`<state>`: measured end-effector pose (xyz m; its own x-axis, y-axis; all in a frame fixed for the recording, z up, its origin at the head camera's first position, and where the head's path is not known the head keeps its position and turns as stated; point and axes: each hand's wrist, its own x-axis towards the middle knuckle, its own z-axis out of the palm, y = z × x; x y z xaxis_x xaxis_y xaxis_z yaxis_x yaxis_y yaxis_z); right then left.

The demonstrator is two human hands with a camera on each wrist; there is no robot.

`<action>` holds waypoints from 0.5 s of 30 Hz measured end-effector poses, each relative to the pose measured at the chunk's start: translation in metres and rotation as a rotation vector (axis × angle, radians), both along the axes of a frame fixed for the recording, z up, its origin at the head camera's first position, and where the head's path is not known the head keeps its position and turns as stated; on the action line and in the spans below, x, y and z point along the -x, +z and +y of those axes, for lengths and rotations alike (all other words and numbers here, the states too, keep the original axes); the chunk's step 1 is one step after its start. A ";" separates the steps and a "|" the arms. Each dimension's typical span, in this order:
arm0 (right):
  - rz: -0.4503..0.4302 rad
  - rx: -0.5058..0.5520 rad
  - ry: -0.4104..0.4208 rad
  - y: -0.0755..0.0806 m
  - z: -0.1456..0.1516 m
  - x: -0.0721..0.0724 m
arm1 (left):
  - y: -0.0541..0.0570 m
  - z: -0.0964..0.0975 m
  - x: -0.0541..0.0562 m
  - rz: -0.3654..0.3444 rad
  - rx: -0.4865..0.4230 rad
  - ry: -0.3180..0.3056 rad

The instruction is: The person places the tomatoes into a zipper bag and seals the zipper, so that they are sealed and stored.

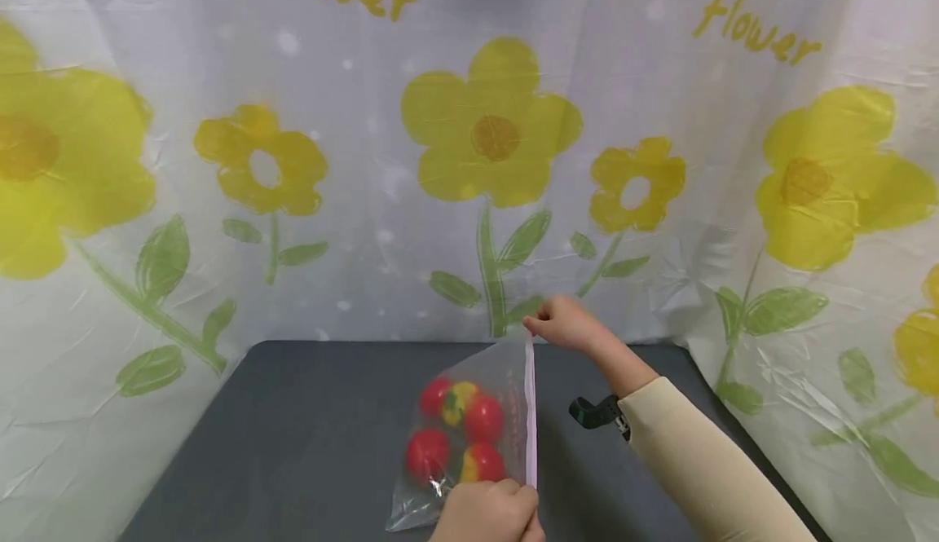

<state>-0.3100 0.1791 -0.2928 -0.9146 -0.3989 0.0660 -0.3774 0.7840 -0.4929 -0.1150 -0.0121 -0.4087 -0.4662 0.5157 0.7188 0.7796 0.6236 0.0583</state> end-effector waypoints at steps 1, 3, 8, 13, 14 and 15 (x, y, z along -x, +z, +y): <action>0.005 -0.013 0.008 -0.005 0.002 0.003 | -0.001 0.004 0.001 -0.038 0.030 0.006; 0.007 -0.047 0.015 -0.015 0.003 0.008 | -0.004 0.012 0.003 -0.130 0.098 0.033; 0.015 -0.162 -0.015 -0.040 0.002 0.019 | -0.012 0.039 0.012 -0.408 0.275 0.103; -0.019 -0.281 -0.065 -0.068 -0.009 0.021 | -0.027 0.060 0.020 -0.570 0.364 0.144; -0.043 -0.286 -0.078 -0.073 -0.012 0.020 | -0.030 0.063 0.020 -0.598 0.370 0.148; -0.069 -0.291 -0.098 -0.078 -0.014 0.019 | -0.033 0.065 0.020 -0.613 0.377 0.157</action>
